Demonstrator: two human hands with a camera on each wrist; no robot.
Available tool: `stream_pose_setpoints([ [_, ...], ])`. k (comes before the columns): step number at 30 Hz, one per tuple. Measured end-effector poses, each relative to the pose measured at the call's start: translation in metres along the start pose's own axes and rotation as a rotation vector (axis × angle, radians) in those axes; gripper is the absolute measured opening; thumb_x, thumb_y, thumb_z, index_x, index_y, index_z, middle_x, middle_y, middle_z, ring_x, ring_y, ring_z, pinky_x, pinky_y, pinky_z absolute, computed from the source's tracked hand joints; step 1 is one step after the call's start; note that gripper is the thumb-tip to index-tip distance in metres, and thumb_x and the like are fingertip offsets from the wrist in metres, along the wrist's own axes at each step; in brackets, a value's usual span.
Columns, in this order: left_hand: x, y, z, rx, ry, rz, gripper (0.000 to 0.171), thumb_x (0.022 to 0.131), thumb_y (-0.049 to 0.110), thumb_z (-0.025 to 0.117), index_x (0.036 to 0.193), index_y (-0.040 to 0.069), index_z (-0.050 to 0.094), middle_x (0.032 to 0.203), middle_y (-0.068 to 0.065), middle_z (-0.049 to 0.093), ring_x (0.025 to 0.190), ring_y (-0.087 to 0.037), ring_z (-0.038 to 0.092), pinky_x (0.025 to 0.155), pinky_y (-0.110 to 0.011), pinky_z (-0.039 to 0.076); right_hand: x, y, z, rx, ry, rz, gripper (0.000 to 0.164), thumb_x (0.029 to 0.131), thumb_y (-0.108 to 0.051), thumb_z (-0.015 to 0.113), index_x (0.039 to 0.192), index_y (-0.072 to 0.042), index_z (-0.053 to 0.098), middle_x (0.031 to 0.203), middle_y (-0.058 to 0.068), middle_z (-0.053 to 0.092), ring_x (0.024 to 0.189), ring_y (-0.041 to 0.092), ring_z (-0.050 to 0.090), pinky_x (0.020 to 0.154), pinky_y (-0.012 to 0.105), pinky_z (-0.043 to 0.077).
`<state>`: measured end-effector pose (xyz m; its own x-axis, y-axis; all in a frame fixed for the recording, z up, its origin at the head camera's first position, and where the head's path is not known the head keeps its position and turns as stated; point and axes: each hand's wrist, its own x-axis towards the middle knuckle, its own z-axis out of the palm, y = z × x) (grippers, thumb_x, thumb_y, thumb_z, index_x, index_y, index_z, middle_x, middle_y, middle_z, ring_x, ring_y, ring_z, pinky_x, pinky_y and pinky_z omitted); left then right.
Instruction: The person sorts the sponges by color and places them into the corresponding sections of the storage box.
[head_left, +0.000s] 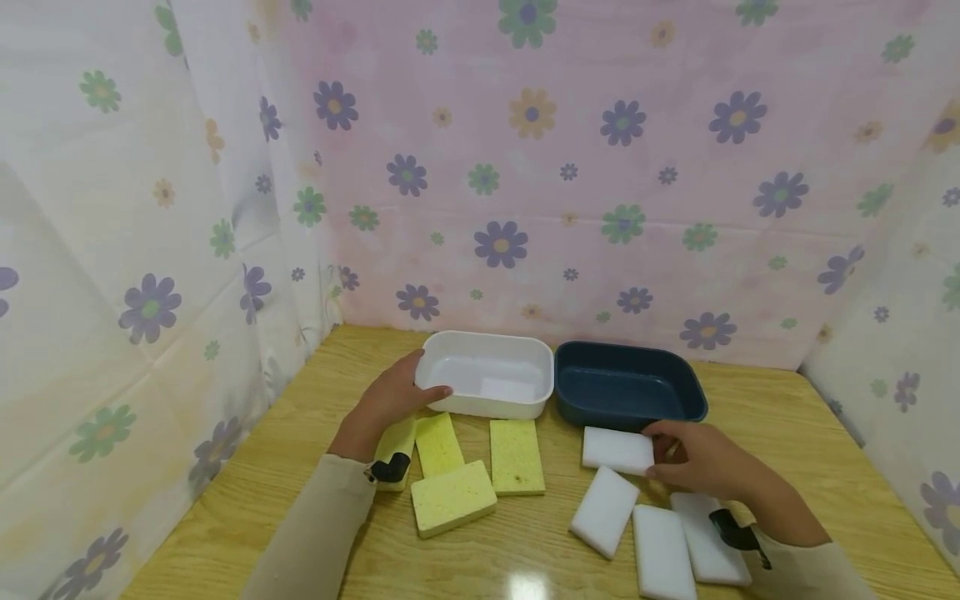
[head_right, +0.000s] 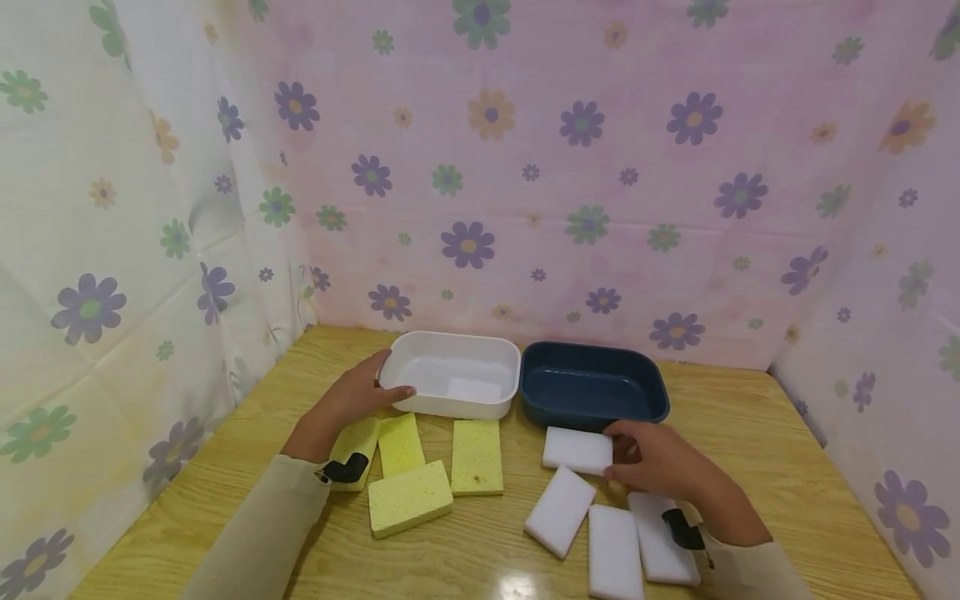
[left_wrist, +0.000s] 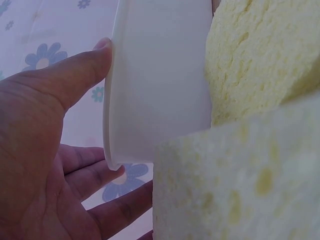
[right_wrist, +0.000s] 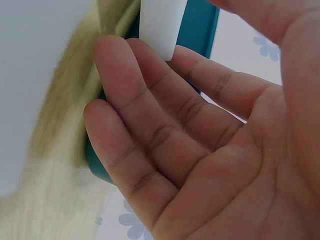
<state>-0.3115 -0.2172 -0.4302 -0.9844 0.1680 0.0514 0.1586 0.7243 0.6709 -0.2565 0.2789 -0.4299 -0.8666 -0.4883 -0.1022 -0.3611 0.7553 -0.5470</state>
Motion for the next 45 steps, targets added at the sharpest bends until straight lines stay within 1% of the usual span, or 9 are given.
stream_pose_setpoints([
  [8, 0.0, 0.001, 0.0, -0.001, 0.0, 0.001, 0.092, 0.091, 0.049, 0.078, 0.16, 0.009, 0.034, 0.151, -0.014, 0.054, 0.132, -0.037, 0.056, 0.106, -0.06, 0.047, -0.004, -0.005, -0.005, 0.007, 0.012, -0.024, 0.063, 0.091, -0.046, 0.079, 0.14, -0.011, 0.059, 0.104, -0.006, 0.07, 0.083, 0.003, 0.066, 0.071, 0.026, 0.056],
  [18, -0.001, 0.0, 0.0, 0.005, 0.001, 0.008, 0.09, 0.091, 0.05, 0.077, 0.159, 0.009, 0.035, 0.15, -0.014, 0.055, 0.131, -0.037, 0.057, 0.105, -0.06, 0.047, -0.008, -0.015, -0.014, 0.005, 0.038, -0.047, 0.063, 0.092, -0.046, 0.078, 0.139, -0.009, 0.059, 0.101, -0.007, 0.071, 0.081, 0.004, 0.067, 0.073, 0.025, 0.056],
  [25, 0.0, -0.001, 0.002, -0.029, 0.001, 0.018, 0.089, 0.091, 0.047, 0.078, 0.159, 0.01, 0.036, 0.149, -0.014, 0.056, 0.131, -0.036, 0.057, 0.104, -0.059, 0.048, -0.01, -0.023, -0.016, 0.018, 0.049, -0.067, 0.062, 0.093, -0.044, 0.077, 0.14, -0.008, 0.059, 0.099, -0.007, 0.07, 0.08, 0.006, 0.067, 0.072, 0.026, 0.056],
  [30, 0.0, 0.0, 0.001, -0.015, 0.005, 0.022, 0.088, 0.091, 0.047, 0.078, 0.159, 0.011, 0.036, 0.149, -0.013, 0.056, 0.131, -0.036, 0.057, 0.105, -0.06, 0.048, -0.008, -0.029, -0.019, 0.031, 0.072, -0.091, 0.062, 0.093, -0.045, 0.076, 0.14, -0.01, 0.059, 0.1, -0.006, 0.071, 0.083, 0.004, 0.067, 0.073, 0.026, 0.057],
  [34, 0.0, -0.002, 0.002, -0.012, 0.009, 0.016, 0.087, 0.091, 0.047, 0.079, 0.158, 0.01, 0.037, 0.149, -0.013, 0.056, 0.132, -0.037, 0.056, 0.106, -0.06, 0.047, -0.005, -0.039, -0.027, 0.01, 0.092, -0.1, 0.063, 0.094, -0.048, 0.074, 0.143, -0.013, 0.057, 0.1, -0.008, 0.071, 0.087, 0.004, 0.068, 0.074, 0.026, 0.057],
  [37, 0.0, -0.002, 0.002, -0.011, 0.01, 0.005, 0.088, 0.09, 0.047, 0.079, 0.158, 0.011, 0.038, 0.15, -0.013, 0.056, 0.133, -0.037, 0.056, 0.107, -0.06, 0.046, -0.001, -0.052, -0.035, -0.008, 0.121, -0.115, 0.062, 0.094, -0.048, 0.074, 0.144, -0.016, 0.057, 0.101, -0.008, 0.07, 0.089, 0.004, 0.068, 0.075, 0.026, 0.057],
  [40, 0.0, -0.003, 0.002, -0.004, 0.009, 0.004, 0.088, 0.09, 0.048, 0.079, 0.158, 0.011, 0.038, 0.15, -0.013, 0.056, 0.133, -0.036, 0.056, 0.107, -0.06, 0.046, 0.004, -0.065, -0.044, -0.019, 0.166, -0.147, 0.06, 0.094, -0.045, 0.075, 0.144, -0.015, 0.057, 0.104, -0.007, 0.07, 0.091, 0.006, 0.069, 0.076, 0.027, 0.058],
  [45, 0.002, -0.004, 0.003, 0.004, 0.008, 0.019, 0.089, 0.091, 0.05, 0.078, 0.159, 0.01, 0.037, 0.15, -0.014, 0.055, 0.133, -0.037, 0.056, 0.106, -0.061, 0.046, 0.014, -0.085, -0.055, 0.005, 0.231, -0.184, 0.059, 0.094, -0.042, 0.076, 0.144, -0.015, 0.057, 0.107, -0.002, 0.071, 0.09, 0.01, 0.07, 0.076, 0.029, 0.058],
])
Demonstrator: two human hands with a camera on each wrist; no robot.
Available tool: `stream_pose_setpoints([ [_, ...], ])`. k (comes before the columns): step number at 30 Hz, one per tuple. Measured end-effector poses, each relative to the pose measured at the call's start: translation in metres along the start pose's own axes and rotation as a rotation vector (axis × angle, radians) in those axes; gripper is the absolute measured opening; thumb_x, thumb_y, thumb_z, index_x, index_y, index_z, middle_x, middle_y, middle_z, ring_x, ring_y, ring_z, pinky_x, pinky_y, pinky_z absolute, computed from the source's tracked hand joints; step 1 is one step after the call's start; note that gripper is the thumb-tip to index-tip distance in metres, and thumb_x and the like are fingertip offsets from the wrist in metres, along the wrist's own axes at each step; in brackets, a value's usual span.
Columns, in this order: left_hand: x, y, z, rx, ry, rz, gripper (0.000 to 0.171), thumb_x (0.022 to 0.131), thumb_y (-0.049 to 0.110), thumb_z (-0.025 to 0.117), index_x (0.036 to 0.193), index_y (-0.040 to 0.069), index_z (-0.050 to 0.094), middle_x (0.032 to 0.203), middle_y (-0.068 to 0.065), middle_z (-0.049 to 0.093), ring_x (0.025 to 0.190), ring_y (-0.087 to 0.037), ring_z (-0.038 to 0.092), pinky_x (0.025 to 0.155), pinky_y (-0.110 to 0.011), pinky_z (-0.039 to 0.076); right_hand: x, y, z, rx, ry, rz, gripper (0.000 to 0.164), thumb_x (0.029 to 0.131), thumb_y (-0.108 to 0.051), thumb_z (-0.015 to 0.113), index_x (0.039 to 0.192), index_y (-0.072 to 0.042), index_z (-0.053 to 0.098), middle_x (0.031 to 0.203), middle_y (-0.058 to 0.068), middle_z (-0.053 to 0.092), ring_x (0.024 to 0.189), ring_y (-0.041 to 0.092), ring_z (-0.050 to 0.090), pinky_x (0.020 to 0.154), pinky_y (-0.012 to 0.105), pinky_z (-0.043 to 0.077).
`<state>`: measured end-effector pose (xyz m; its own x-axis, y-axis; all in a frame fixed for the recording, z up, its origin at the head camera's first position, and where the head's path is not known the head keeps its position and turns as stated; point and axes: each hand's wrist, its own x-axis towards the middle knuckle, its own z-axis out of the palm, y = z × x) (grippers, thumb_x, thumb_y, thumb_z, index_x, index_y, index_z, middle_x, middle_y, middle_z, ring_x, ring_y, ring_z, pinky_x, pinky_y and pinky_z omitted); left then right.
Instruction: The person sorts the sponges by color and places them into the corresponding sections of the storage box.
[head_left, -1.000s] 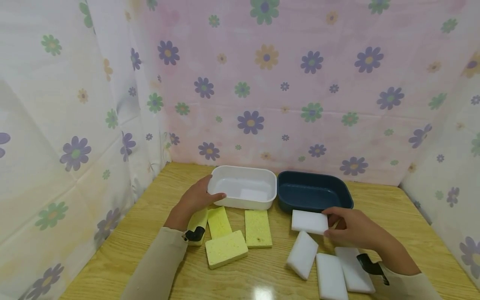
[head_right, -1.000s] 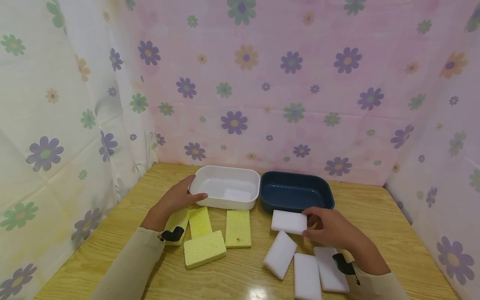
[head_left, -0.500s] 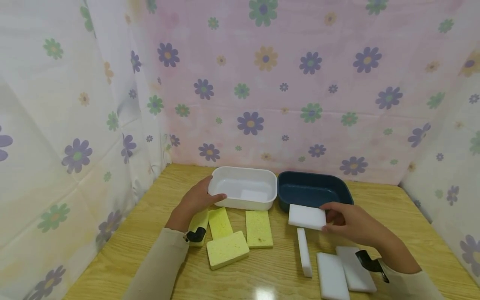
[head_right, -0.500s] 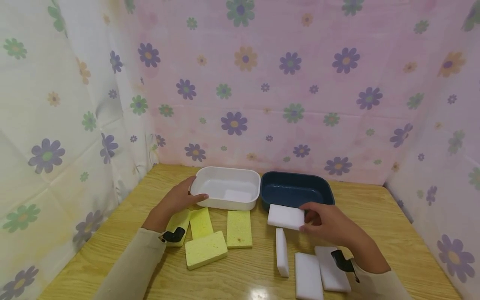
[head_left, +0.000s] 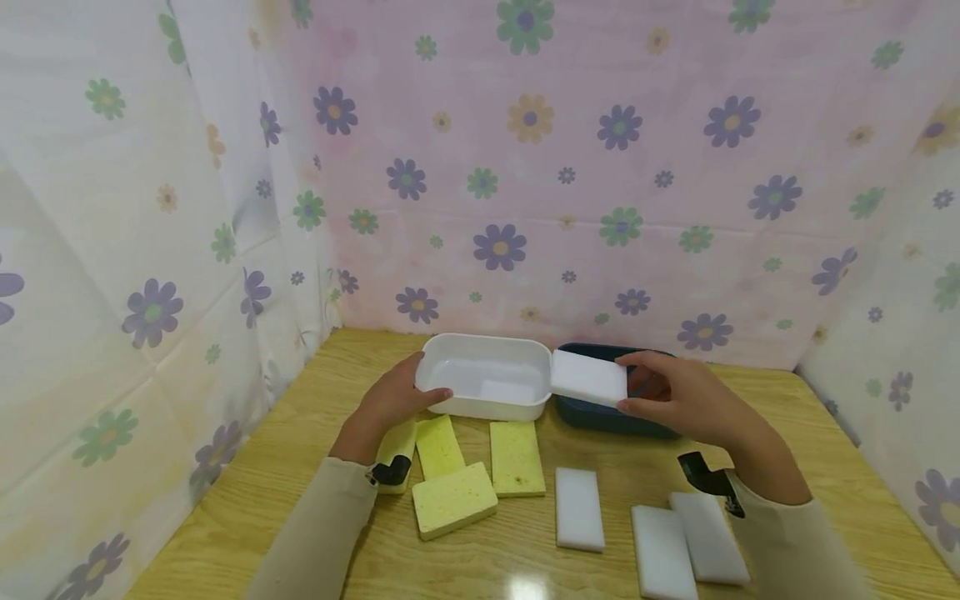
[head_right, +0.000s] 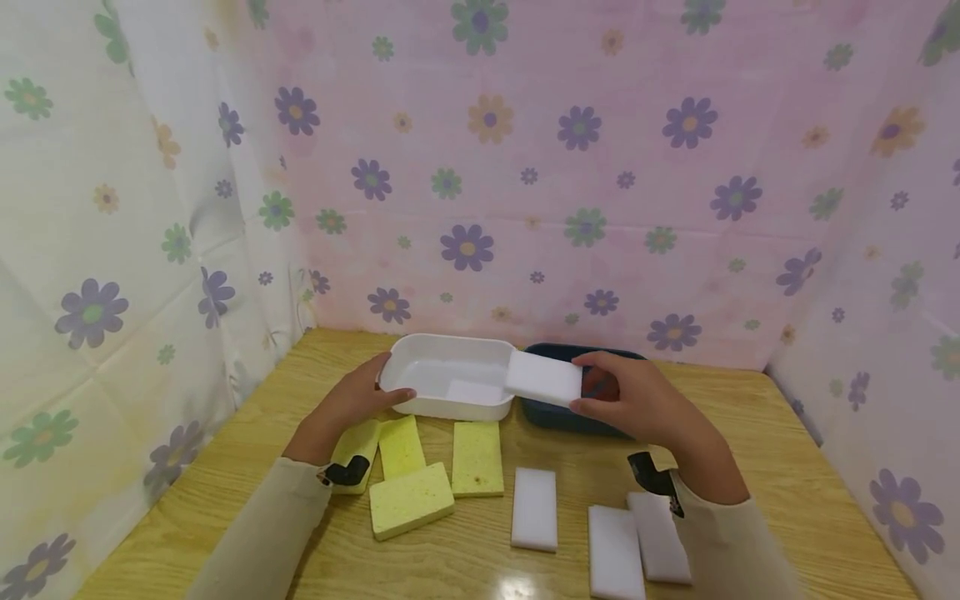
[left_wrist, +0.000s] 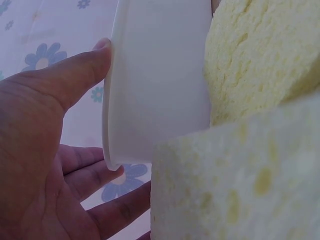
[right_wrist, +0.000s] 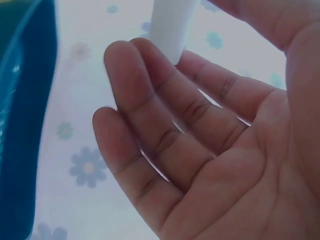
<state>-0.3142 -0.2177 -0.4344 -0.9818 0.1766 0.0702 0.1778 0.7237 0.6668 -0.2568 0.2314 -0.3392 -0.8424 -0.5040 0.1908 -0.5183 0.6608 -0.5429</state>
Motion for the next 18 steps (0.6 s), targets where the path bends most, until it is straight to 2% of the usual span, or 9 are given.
stream_pose_setpoints([
  [7, 0.0, 0.003, 0.0, -0.001, -0.004, 0.004, 0.09, 0.091, 0.048, 0.079, 0.159, 0.008, 0.036, 0.151, -0.016, 0.054, 0.133, -0.039, 0.056, 0.106, -0.062, 0.046, 0.017, -0.008, 0.003, 0.056, 0.051, -0.014, 0.06, 0.093, -0.038, 0.078, 0.144, -0.014, 0.057, 0.109, 0.004, 0.072, 0.088, 0.014, 0.07, 0.076, 0.03, 0.058],
  [12, -0.001, 0.004, 0.0, 0.016, -0.003, -0.01, 0.088, 0.09, 0.048, 0.079, 0.158, 0.009, 0.038, 0.15, -0.014, 0.055, 0.133, -0.037, 0.056, 0.107, -0.06, 0.046, 0.033, -0.004, 0.014, 0.065, 0.033, -0.017, 0.06, 0.093, -0.037, 0.08, 0.143, -0.013, 0.058, 0.108, 0.004, 0.072, 0.088, 0.016, 0.071, 0.077, 0.031, 0.059],
  [18, -0.001, 0.003, -0.001, 0.016, 0.004, -0.016, 0.09, 0.09, 0.049, 0.079, 0.159, 0.01, 0.037, 0.151, -0.013, 0.054, 0.134, -0.037, 0.055, 0.108, -0.06, 0.045, 0.058, 0.002, 0.03, 0.067, 0.016, -0.024, 0.058, 0.092, -0.037, 0.08, 0.142, -0.017, 0.059, 0.113, 0.002, 0.071, 0.09, 0.017, 0.071, 0.08, 0.035, 0.058],
])
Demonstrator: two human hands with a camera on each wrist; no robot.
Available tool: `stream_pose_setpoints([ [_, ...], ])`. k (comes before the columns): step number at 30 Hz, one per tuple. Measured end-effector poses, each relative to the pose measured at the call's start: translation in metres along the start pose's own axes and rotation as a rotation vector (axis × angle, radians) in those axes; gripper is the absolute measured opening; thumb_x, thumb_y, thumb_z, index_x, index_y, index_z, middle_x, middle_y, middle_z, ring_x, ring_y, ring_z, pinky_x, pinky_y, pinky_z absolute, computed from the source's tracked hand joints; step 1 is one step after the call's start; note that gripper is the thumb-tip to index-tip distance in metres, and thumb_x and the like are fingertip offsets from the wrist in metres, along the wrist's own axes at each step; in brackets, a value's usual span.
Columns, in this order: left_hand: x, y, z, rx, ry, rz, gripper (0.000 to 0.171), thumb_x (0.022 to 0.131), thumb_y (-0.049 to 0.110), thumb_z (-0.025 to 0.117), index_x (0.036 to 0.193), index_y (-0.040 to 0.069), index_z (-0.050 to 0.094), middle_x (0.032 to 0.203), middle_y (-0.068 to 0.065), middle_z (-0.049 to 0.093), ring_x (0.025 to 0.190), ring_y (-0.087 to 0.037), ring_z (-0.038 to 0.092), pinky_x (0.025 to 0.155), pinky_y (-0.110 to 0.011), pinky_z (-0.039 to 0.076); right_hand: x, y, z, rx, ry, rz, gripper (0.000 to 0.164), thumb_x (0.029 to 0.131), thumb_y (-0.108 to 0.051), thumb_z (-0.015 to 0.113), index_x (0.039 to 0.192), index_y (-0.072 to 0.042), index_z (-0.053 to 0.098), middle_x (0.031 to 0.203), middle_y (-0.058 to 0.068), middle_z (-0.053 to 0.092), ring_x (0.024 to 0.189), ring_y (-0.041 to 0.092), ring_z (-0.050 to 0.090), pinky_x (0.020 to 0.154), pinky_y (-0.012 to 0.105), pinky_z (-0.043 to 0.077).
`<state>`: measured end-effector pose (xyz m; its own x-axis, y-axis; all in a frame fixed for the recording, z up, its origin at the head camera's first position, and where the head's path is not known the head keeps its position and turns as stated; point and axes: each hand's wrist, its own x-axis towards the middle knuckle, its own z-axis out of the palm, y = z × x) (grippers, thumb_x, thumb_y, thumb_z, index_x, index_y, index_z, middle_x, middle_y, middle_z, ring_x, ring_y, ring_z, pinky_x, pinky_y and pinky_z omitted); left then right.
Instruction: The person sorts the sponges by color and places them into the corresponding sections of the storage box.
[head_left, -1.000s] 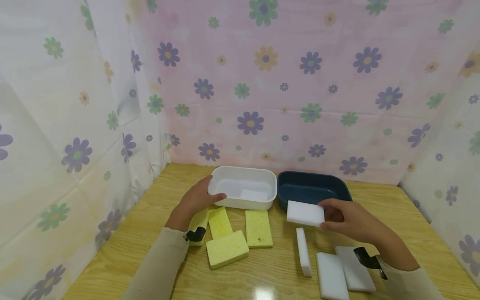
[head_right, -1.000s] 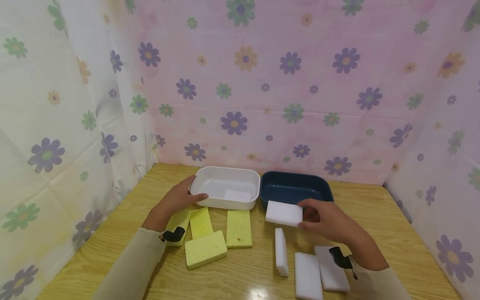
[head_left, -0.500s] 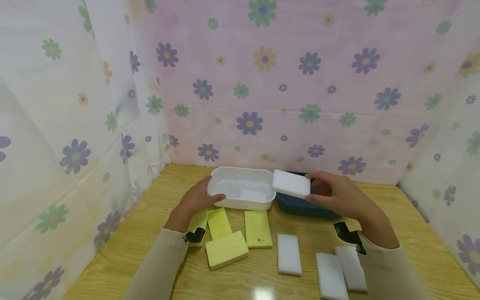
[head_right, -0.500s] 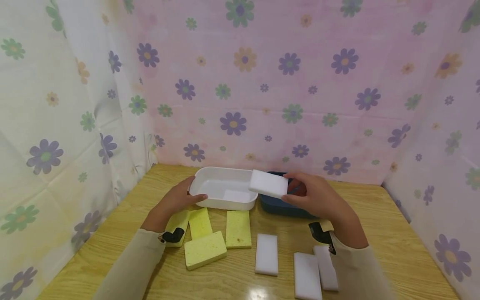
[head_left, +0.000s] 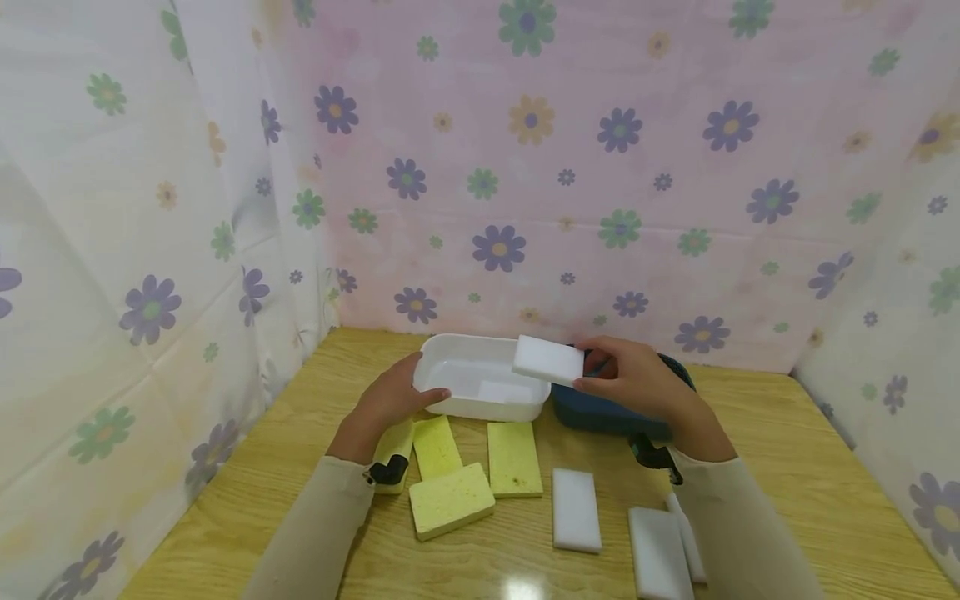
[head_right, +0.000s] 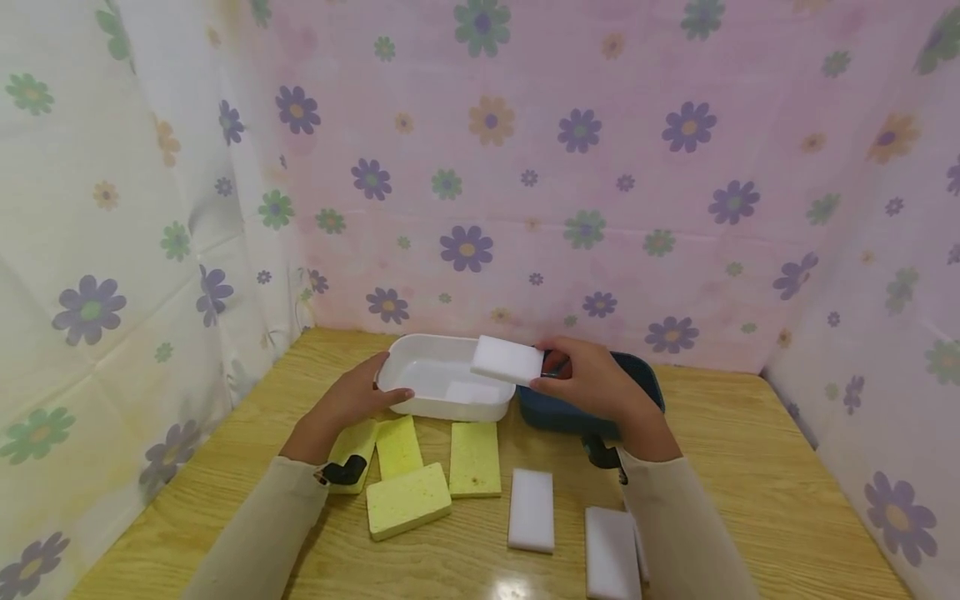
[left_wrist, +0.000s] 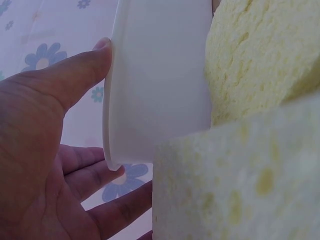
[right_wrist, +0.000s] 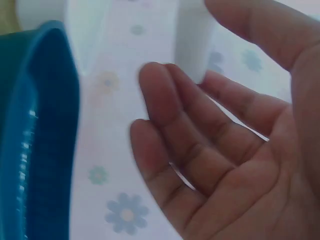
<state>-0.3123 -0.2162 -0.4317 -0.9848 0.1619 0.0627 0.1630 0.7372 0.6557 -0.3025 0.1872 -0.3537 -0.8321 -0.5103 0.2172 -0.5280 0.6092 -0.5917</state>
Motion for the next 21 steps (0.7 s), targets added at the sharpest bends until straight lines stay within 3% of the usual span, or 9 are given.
stream_pose_setpoints([
  [9, 0.0, 0.0, -0.002, -0.018, 0.0, -0.003, 0.089, 0.091, 0.049, 0.078, 0.158, 0.008, 0.037, 0.15, -0.015, 0.055, 0.132, -0.038, 0.056, 0.106, -0.061, 0.046, 0.036, 0.004, 0.025, 0.006, -0.041, 0.043, 0.056, 0.094, -0.038, 0.078, 0.142, -0.016, 0.059, 0.123, 0.006, 0.067, 0.098, 0.019, 0.069, 0.083, 0.038, 0.059],
  [16, -0.005, 0.004, -0.001, -0.037, -0.006, -0.019, 0.089, 0.091, 0.047, 0.079, 0.159, 0.008, 0.036, 0.149, -0.016, 0.056, 0.129, -0.037, 0.057, 0.104, -0.061, 0.047, 0.049, 0.004, 0.035, -0.003, -0.077, 0.099, 0.06, 0.094, -0.037, 0.077, 0.146, -0.015, 0.056, 0.124, 0.008, 0.066, 0.099, 0.021, 0.068, 0.079, 0.037, 0.059],
  [21, -0.004, 0.005, -0.002, -0.016, -0.001, -0.015, 0.089, 0.091, 0.048, 0.078, 0.159, 0.008, 0.036, 0.149, -0.016, 0.056, 0.129, -0.036, 0.058, 0.103, -0.06, 0.047, 0.057, 0.01, 0.04, -0.04, -0.072, 0.09, 0.058, 0.095, -0.035, 0.077, 0.144, -0.011, 0.058, 0.124, 0.012, 0.067, 0.103, 0.024, 0.067, 0.086, 0.04, 0.058],
])
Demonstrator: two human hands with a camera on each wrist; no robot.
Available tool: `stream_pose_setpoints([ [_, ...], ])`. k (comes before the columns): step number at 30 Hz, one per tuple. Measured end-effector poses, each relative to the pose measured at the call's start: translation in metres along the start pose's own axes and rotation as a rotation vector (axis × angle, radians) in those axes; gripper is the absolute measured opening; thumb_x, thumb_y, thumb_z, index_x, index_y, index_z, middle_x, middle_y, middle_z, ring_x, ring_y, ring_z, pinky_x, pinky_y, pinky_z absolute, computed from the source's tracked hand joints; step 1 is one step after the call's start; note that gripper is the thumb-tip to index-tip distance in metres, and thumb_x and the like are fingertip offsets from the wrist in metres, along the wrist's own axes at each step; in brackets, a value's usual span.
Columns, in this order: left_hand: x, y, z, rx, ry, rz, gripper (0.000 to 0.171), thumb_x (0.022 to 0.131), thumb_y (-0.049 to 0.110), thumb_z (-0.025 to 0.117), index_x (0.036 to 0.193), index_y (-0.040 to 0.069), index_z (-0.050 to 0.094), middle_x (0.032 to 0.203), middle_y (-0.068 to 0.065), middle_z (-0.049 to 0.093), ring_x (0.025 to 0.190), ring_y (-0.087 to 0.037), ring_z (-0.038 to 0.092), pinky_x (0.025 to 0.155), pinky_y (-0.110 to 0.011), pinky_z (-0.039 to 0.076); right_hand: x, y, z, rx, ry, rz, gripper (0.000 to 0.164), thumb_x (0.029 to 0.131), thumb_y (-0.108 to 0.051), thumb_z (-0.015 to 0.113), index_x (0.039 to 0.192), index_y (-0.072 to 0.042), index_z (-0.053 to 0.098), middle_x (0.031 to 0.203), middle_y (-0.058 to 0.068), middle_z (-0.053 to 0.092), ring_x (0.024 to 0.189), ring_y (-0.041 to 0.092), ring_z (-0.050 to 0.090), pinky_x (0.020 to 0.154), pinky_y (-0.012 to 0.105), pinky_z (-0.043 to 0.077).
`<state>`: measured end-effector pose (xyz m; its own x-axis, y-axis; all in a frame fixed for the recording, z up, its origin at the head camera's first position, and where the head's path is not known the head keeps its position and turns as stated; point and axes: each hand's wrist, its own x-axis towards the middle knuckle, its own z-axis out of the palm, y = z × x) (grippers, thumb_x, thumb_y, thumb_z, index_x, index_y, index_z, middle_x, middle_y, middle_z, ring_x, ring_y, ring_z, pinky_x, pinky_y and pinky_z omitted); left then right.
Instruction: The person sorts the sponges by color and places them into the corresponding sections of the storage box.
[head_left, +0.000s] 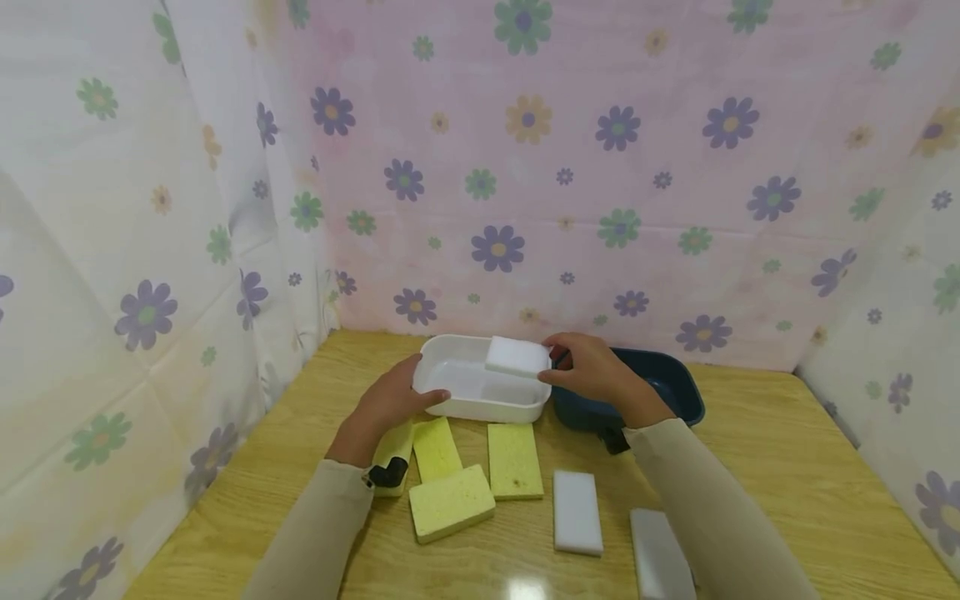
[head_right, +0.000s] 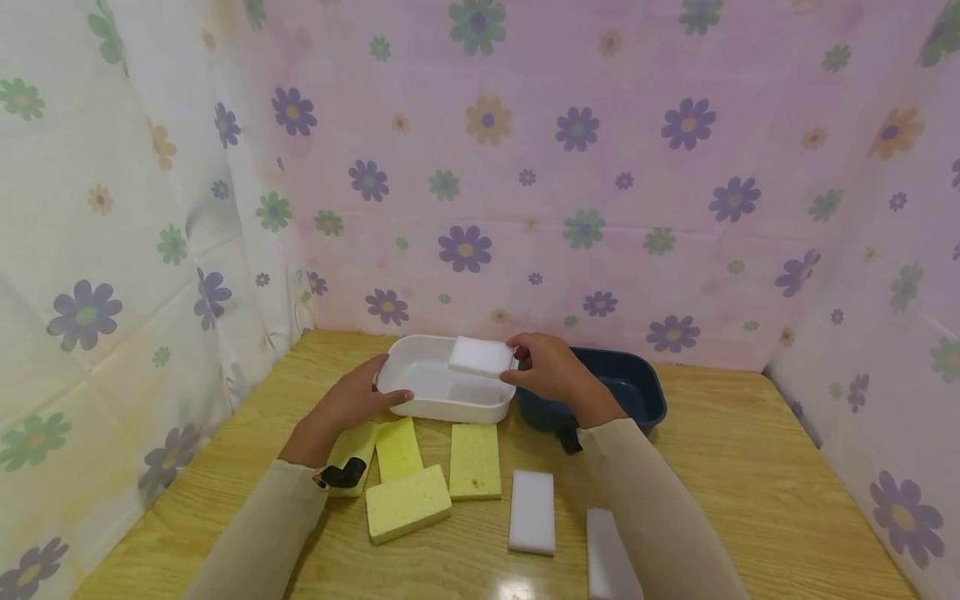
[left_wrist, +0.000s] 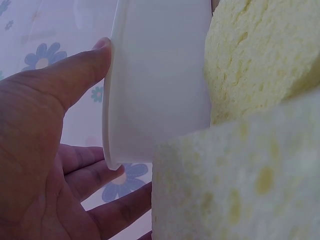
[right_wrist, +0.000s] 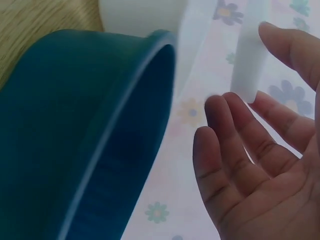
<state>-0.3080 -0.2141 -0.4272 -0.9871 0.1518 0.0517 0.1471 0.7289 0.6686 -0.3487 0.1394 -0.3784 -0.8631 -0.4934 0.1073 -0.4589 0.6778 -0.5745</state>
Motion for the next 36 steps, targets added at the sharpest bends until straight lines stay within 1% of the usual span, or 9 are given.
stream_pose_setpoints([
  [2, 0.001, 0.0, -0.001, 0.007, 0.003, 0.002, 0.088, 0.091, 0.048, 0.078, 0.159, 0.009, 0.036, 0.149, -0.015, 0.056, 0.129, -0.036, 0.058, 0.103, -0.06, 0.047, 0.004, 0.001, 0.001, -0.019, 0.005, -0.007, 0.057, 0.094, -0.034, 0.078, 0.143, -0.01, 0.059, 0.123, 0.012, 0.067, 0.107, 0.028, 0.066, 0.089, 0.042, 0.057],
  [6, 0.002, -0.001, 0.0, 0.011, 0.006, -0.002, 0.089, 0.09, 0.05, 0.078, 0.159, 0.011, 0.036, 0.15, -0.013, 0.056, 0.129, -0.035, 0.057, 0.104, -0.059, 0.047, 0.007, 0.004, 0.005, -0.032, -0.001, -0.021, 0.058, 0.094, -0.034, 0.078, 0.142, -0.008, 0.06, 0.123, 0.012, 0.067, 0.111, 0.031, 0.065, 0.093, 0.045, 0.055],
  [11, 0.002, -0.003, 0.0, 0.022, 0.009, -0.004, 0.092, 0.09, 0.053, 0.078, 0.16, 0.011, 0.036, 0.151, -0.012, 0.055, 0.131, -0.036, 0.057, 0.105, -0.059, 0.047, 0.008, 0.007, 0.009, -0.039, -0.004, -0.045, 0.057, 0.093, -0.034, 0.08, 0.14, -0.007, 0.062, 0.119, 0.01, 0.069, 0.107, 0.026, 0.065, 0.094, 0.044, 0.055],
  [16, 0.002, 0.0, -0.001, 0.034, 0.006, -0.002, 0.093, 0.09, 0.053, 0.077, 0.16, 0.01, 0.035, 0.152, -0.013, 0.054, 0.132, -0.037, 0.056, 0.105, -0.06, 0.046, 0.009, 0.013, 0.013, -0.079, -0.005, -0.069, 0.058, 0.092, -0.035, 0.081, 0.138, -0.005, 0.063, 0.117, 0.007, 0.07, 0.106, 0.023, 0.066, 0.094, 0.043, 0.055],
  [20, 0.002, 0.001, -0.001, 0.045, 0.01, 0.004, 0.092, 0.09, 0.052, 0.078, 0.159, 0.009, 0.036, 0.151, -0.014, 0.055, 0.131, -0.037, 0.057, 0.104, -0.06, 0.047, 0.008, 0.016, 0.015, -0.093, -0.02, -0.07, 0.058, 0.093, -0.036, 0.079, 0.14, -0.006, 0.063, 0.12, 0.008, 0.069, 0.111, 0.026, 0.066, 0.097, 0.044, 0.054],
  [23, 0.002, -0.001, 0.0, 0.047, 0.009, 0.005, 0.091, 0.09, 0.051, 0.078, 0.158, 0.007, 0.037, 0.149, -0.015, 0.056, 0.13, -0.037, 0.057, 0.104, -0.06, 0.047, 0.007, 0.015, 0.016, -0.089, -0.034, -0.063, 0.059, 0.093, -0.037, 0.079, 0.14, -0.008, 0.062, 0.126, 0.01, 0.068, 0.117, 0.03, 0.064, 0.099, 0.047, 0.053],
  [27, 0.001, -0.001, 0.001, 0.038, 0.006, -0.005, 0.091, 0.09, 0.051, 0.078, 0.158, 0.007, 0.037, 0.149, -0.015, 0.056, 0.13, -0.037, 0.057, 0.104, -0.06, 0.047, 0.005, 0.014, 0.018, -0.091, -0.043, -0.048, 0.059, 0.092, -0.04, 0.079, 0.14, -0.009, 0.063, 0.132, 0.01, 0.067, 0.121, 0.029, 0.063, 0.102, 0.048, 0.052],
  [31, 0.001, 0.0, 0.001, 0.032, 0.012, -0.011, 0.092, 0.09, 0.049, 0.079, 0.159, 0.008, 0.036, 0.15, -0.015, 0.055, 0.131, -0.037, 0.057, 0.105, -0.06, 0.046, 0.006, 0.013, 0.02, -0.102, -0.046, -0.04, 0.059, 0.092, -0.041, 0.079, 0.14, -0.011, 0.063, 0.131, 0.008, 0.066, 0.118, 0.028, 0.062, 0.1, 0.048, 0.052],
  [36, 0.0, 0.0, 0.001, 0.043, 0.013, -0.012, 0.092, 0.09, 0.049, 0.078, 0.16, 0.007, 0.035, 0.151, -0.016, 0.054, 0.131, -0.038, 0.056, 0.105, -0.06, 0.047, 0.006, 0.013, 0.021, -0.126, -0.057, -0.048, 0.06, 0.092, -0.042, 0.079, 0.141, -0.012, 0.063, 0.126, 0.007, 0.064, 0.111, 0.028, 0.059, 0.096, 0.046, 0.051],
])
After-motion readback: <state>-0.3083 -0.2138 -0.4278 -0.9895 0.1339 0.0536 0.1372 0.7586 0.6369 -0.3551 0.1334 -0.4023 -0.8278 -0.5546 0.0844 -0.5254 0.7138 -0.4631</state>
